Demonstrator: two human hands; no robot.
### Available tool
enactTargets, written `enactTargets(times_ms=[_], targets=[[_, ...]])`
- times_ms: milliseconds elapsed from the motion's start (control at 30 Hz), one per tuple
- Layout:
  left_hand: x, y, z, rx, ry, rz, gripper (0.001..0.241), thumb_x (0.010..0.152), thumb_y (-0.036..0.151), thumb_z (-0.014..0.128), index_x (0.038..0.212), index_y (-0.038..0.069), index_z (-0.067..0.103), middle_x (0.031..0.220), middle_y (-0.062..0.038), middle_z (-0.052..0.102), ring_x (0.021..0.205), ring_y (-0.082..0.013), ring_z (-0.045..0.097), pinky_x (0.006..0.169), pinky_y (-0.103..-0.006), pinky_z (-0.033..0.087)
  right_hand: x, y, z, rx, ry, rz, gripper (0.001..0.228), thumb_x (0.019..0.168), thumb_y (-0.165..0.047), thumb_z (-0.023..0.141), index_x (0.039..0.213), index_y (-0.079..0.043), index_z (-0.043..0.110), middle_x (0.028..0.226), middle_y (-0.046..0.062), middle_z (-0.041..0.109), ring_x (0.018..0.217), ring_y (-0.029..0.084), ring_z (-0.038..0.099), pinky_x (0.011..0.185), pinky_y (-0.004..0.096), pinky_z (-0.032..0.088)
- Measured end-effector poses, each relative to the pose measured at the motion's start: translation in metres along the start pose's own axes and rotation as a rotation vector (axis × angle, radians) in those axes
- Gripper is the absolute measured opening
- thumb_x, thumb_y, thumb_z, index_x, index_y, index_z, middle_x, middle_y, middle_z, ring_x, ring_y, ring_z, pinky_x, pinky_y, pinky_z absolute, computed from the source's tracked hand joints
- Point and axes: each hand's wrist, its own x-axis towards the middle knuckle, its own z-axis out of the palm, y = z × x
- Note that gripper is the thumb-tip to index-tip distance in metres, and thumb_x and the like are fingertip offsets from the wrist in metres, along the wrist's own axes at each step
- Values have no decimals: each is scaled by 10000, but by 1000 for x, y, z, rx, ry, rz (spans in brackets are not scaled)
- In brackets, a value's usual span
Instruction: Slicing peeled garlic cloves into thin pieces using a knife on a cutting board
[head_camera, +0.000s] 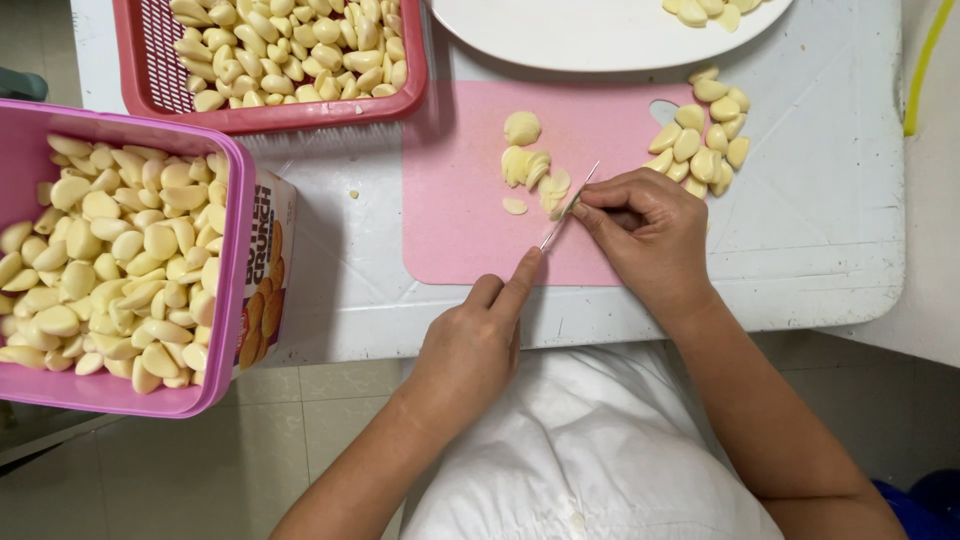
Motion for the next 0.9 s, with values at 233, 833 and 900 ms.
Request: enactTargets(times_ms=[233,833,900], targets=[[8,2,-1,25,3,11,625,918,-77,597,1534,20,560,860,-190,682,582,-371,729,488,-476,613,0,-3,2,0,10,0,128,920,52,892,1005,46,797,946,208,737,900,263,777,717,293,649],[4,0,-8,0,-101,-74,609,946,-46,553,1549,35,538,912,-232,704,635,-434,752,529,-538,626,1,-2,2,-18,9,-35,123,909,71,890,987,49,798,933,221,736,859,285,771,682,287,634],[2,2,-8,-59,-38,-54,589,948,-64,548,1533,8,551,908,-228,701,653,-427,747,541,-515,627,1,-1,2,6,18,-14,127,908,73,884,997,35,803,952,200,748,880,245,770,704,269,633]])
